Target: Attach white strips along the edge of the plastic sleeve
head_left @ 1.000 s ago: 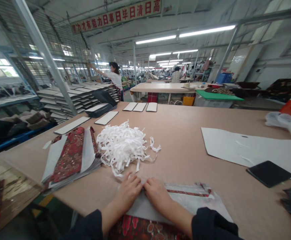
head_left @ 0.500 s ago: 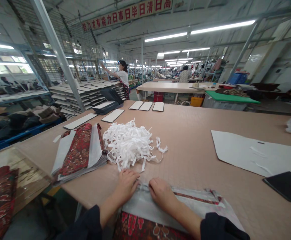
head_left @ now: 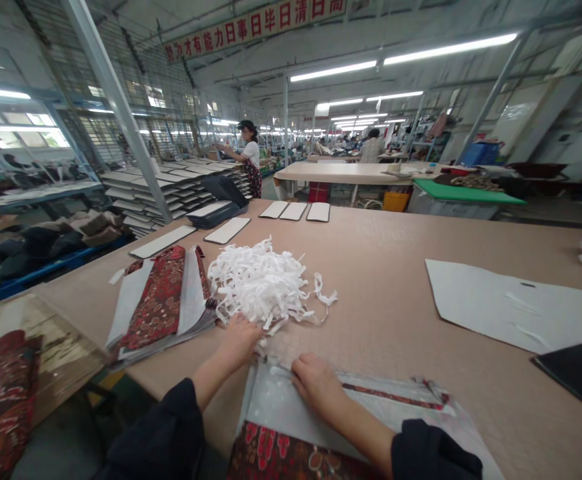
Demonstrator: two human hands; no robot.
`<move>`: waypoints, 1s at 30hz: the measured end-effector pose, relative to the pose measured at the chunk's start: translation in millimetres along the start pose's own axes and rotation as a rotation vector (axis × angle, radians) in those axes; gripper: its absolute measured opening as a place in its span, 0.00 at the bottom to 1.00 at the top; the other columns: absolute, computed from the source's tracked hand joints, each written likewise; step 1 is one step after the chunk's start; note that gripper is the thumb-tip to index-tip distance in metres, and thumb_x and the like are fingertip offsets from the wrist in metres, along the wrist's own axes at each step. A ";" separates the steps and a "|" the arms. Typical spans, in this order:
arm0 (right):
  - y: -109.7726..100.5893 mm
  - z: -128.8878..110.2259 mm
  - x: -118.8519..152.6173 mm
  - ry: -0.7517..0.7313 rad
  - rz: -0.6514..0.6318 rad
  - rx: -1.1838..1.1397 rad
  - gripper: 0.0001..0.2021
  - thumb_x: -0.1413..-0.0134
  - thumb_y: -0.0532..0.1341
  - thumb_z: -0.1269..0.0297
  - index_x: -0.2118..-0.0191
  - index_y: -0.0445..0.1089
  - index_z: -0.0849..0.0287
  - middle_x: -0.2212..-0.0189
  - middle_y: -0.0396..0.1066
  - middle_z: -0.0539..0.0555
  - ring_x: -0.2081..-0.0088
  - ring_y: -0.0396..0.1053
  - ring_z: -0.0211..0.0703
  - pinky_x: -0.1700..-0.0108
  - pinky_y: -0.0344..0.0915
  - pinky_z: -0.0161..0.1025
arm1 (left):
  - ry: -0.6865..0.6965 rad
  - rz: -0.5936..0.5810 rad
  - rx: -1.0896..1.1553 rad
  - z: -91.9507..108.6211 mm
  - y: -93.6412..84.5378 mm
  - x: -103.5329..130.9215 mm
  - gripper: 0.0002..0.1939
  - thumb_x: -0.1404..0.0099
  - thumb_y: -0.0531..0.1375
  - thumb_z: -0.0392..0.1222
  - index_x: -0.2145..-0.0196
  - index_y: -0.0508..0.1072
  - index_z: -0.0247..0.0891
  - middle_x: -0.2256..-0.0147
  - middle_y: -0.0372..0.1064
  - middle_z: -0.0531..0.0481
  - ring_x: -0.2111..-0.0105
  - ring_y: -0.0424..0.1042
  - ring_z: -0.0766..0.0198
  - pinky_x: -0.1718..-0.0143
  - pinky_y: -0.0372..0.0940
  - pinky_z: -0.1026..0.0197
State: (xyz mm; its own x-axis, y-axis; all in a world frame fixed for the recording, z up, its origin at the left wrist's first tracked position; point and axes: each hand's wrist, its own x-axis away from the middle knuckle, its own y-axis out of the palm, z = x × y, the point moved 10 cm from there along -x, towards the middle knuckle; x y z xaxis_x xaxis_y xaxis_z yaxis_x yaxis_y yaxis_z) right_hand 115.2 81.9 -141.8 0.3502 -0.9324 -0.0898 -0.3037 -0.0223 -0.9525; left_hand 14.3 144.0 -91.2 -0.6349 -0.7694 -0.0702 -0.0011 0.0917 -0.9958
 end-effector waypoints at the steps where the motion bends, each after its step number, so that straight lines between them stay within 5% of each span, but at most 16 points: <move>1: -0.6 -0.7 0.0 -0.005 0.001 0.000 0.03 0.47 0.55 0.68 0.67 0.66 0.58 0.66 0.67 0.53 0.62 0.63 0.43 0.62 0.55 0.35 | -0.036 0.028 -0.049 -8.9 -4.8 1.0 0.11 0.41 0.51 0.30 0.71 0.71 0.40 0.71 0.69 0.50 0.63 0.65 0.59 0.47 0.44 0.47; 5: -0.4 -1.1 -6.6 0.016 0.023 -0.062 0.03 0.48 0.56 0.68 0.67 0.66 0.59 0.66 0.67 0.53 0.62 0.63 0.43 0.61 0.56 0.35 | -0.091 0.056 -0.102 -13.4 -12.3 9.9 0.13 0.41 0.49 0.27 0.67 0.70 0.40 0.67 0.70 0.49 0.59 0.63 0.57 0.46 0.41 0.44; 11: 6.2 -5.5 -17.3 0.008 0.090 -0.144 0.04 0.48 0.55 0.71 0.68 0.67 0.59 0.67 0.67 0.53 0.62 0.63 0.43 0.60 0.58 0.36 | -0.017 0.133 0.155 36.9 -24.2 24.9 0.21 0.45 0.49 0.26 0.56 0.66 0.43 0.54 0.66 0.49 0.50 0.57 0.56 0.44 0.36 0.43; 16: 3.5 -8.9 -9.4 -0.067 0.229 -0.180 0.08 0.46 0.52 0.73 0.66 0.67 0.60 0.68 0.67 0.54 0.64 0.63 0.43 0.61 0.59 0.37 | 0.037 0.118 0.302 64.6 -8.0 27.7 0.20 0.42 0.49 0.30 0.53 0.64 0.43 0.55 0.66 0.48 0.54 0.61 0.57 0.49 0.51 0.50; 22: -10.6 -21.7 5.7 -0.210 0.249 -0.252 0.09 0.44 0.49 0.72 0.66 0.66 0.60 0.70 0.67 0.54 0.66 0.64 0.42 0.62 0.61 0.37 | -0.132 0.158 0.536 34.3 9.3 33.7 0.24 0.47 0.56 0.34 0.51 0.60 0.39 0.53 0.62 0.43 0.52 0.60 0.56 0.50 0.56 0.54; 30: -17.7 -28.7 15.8 -0.376 0.282 -0.394 0.09 0.43 0.49 0.71 0.58 0.63 0.61 0.60 0.69 0.57 0.58 0.66 0.42 0.57 0.63 0.38 | -0.336 0.106 0.611 22.7 21.6 55.6 0.05 0.47 0.59 0.41 0.72 0.67 0.37 0.70 0.65 0.50 0.67 0.64 0.61 0.65 0.59 0.60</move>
State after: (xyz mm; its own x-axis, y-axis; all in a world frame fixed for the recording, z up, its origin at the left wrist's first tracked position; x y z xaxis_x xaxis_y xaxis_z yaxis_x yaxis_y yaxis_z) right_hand 100.6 57.3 -118.0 0.4752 -0.7324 -0.4876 -0.7099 0.0083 -0.7042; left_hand -3.5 88.8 -118.0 -0.3348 -0.9385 -0.0850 0.5441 -0.1189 -0.8306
